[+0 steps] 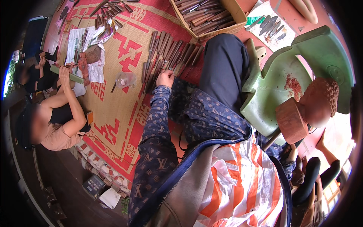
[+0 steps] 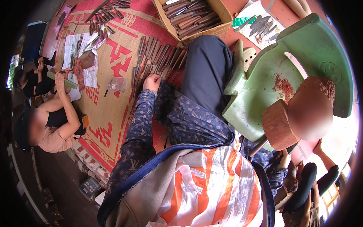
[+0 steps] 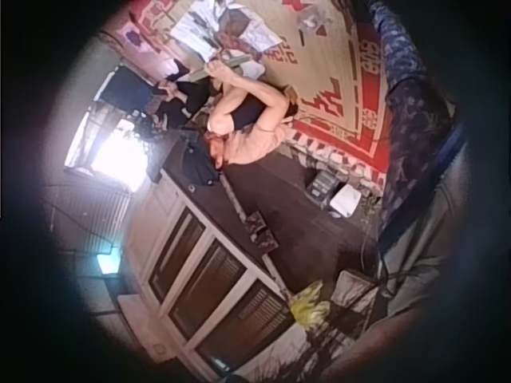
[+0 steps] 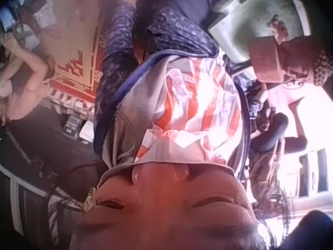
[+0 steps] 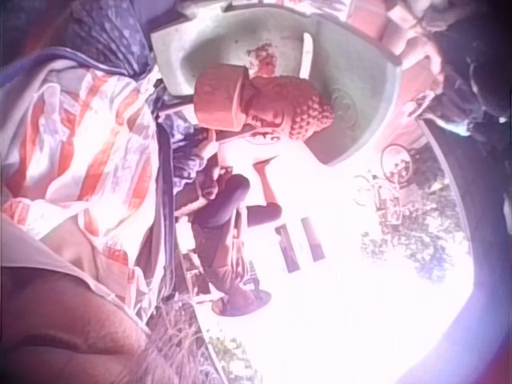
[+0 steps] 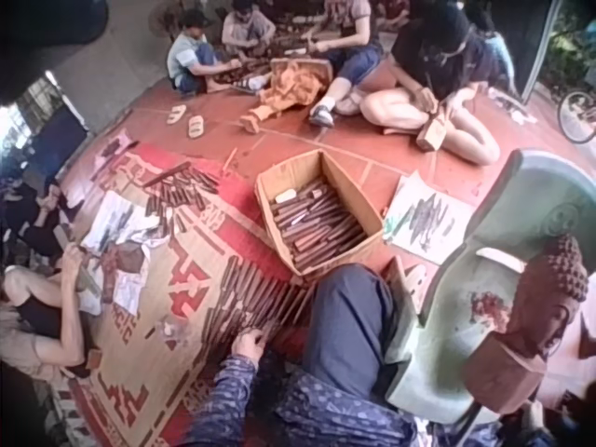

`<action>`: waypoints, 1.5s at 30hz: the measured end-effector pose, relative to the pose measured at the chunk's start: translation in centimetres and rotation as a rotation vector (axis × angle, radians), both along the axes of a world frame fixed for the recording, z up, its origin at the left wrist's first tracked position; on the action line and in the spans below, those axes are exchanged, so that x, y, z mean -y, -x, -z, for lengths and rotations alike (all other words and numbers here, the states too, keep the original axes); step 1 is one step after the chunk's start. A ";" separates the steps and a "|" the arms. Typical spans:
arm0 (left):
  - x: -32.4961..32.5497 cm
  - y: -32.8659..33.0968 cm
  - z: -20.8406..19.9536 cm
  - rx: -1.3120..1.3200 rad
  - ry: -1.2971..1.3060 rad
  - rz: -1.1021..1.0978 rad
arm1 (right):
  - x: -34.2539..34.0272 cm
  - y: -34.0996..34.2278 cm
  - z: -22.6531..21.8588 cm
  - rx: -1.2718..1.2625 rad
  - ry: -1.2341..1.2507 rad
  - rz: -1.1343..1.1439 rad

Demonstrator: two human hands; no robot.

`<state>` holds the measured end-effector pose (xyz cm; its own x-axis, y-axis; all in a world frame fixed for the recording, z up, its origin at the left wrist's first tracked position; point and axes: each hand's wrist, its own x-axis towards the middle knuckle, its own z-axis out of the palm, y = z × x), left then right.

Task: The person carves a wooden Buddha head sculpture using a chisel and mallet. They refine the facial features, specifically the mouth and chin area, by striking the chisel with the mallet and occasionally switching tools.

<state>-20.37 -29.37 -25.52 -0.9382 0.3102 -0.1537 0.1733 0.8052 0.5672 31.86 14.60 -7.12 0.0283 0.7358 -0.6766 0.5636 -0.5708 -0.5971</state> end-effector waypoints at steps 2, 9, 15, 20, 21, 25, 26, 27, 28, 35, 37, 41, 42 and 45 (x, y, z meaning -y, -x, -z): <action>-2.8 -0.7 0.0 -0.086 0.044 0.068 | -0.2 0.0 -0.1 0.009 -0.008 -0.006; -7.4 -0.9 2.5 -0.094 0.534 0.038 | 0.3 0.4 -0.7 0.023 -0.026 -0.014; -7.7 -0.7 2.3 -0.114 0.614 0.090 | 0.0 0.3 -0.1 0.003 -0.026 0.004; -7.8 -1.1 1.3 -0.165 0.522 0.114 | 0.3 0.3 -0.5 -0.009 -0.014 0.003; -7.7 -1.3 1.2 -0.191 0.496 0.115 | 0.0 -0.2 -0.3 -0.030 -0.007 -0.002; -7.1 -1.6 -0.5 0.173 0.215 0.029 | -0.3 -0.5 -0.1 -0.056 0.011 0.006; -6.7 -1.5 -0.6 0.178 0.146 0.011 | -0.3 -0.4 -0.2 -0.059 0.007 0.006; -6.3 -1.6 -0.7 0.182 0.077 -0.006 | -0.2 -0.4 -0.2 -0.061 0.004 0.006; -5.1 -2.0 -0.5 0.067 -0.078 -0.036 | -0.5 0.2 -0.2 -0.067 0.005 -0.010; -11.4 0.0 -14.9 0.184 -0.749 0.080 | 1.1 1.5 -0.6 -0.018 -0.018 0.020; -14.8 -0.6 -20.0 0.165 -0.917 0.159 | 1.2 1.9 -0.8 -0.050 -0.049 0.002; -21.1 -3.3 -27.5 0.256 -0.979 0.502 | 1.7 2.4 -0.5 -0.044 -0.146 -0.004; -22.8 -4.9 -29.0 0.265 -1.002 0.597 | 2.0 3.2 -1.2 -0.041 -0.166 0.007; -27.7 -9.1 -32.5 0.325 -0.994 0.854 | 2.8 3.3 -2.1 -0.151 -0.238 -0.025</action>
<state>-11.32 -1.70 6.93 -0.3619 0.8829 0.2991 0.1577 -0.2583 0.9531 28.54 11.82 -5.05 -0.0802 0.8738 -0.4797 0.4701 -0.3912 -0.7912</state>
